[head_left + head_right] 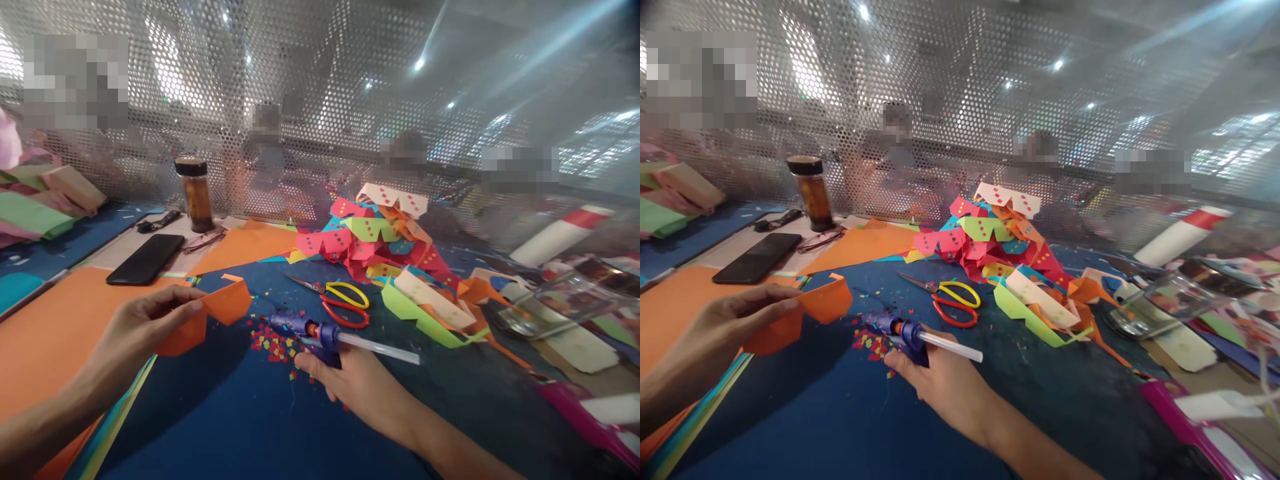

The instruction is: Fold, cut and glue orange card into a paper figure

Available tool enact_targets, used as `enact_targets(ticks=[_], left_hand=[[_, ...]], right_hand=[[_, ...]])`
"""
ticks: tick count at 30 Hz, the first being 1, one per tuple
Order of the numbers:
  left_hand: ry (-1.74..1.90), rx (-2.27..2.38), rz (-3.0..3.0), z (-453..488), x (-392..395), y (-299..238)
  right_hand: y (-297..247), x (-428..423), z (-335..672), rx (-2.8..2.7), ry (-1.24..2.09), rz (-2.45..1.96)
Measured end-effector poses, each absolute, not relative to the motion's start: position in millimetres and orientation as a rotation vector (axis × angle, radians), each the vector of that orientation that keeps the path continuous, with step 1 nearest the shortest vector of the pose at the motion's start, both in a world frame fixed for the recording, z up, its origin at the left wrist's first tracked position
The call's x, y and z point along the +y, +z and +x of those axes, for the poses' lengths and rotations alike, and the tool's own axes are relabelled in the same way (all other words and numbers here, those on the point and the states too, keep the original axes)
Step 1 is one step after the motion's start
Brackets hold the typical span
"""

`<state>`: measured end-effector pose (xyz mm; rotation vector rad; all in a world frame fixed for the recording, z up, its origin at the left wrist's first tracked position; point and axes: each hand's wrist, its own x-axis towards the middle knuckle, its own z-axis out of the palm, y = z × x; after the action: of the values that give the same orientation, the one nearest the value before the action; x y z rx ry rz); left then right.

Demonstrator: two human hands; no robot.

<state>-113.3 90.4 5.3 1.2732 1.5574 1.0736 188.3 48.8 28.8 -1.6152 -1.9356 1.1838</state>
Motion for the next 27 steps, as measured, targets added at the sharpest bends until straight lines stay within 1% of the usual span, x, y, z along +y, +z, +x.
enact_targets(ticks=[12, 20, 27], left_hand=[[1.075, 1.539, 1.198, -117, 91, 1], [1.081, 1.583, 1.133, -112, 92, 11], [1.082, 1.557, 1.147, -113, 90, 9]], right_hand=[[21, 57, 180, -2.106, 1.035, -1.584], [12, 65, 176, -2.124, 1.008, -1.6], [13, 68, 173, -2.147, 0.932, -1.569]])
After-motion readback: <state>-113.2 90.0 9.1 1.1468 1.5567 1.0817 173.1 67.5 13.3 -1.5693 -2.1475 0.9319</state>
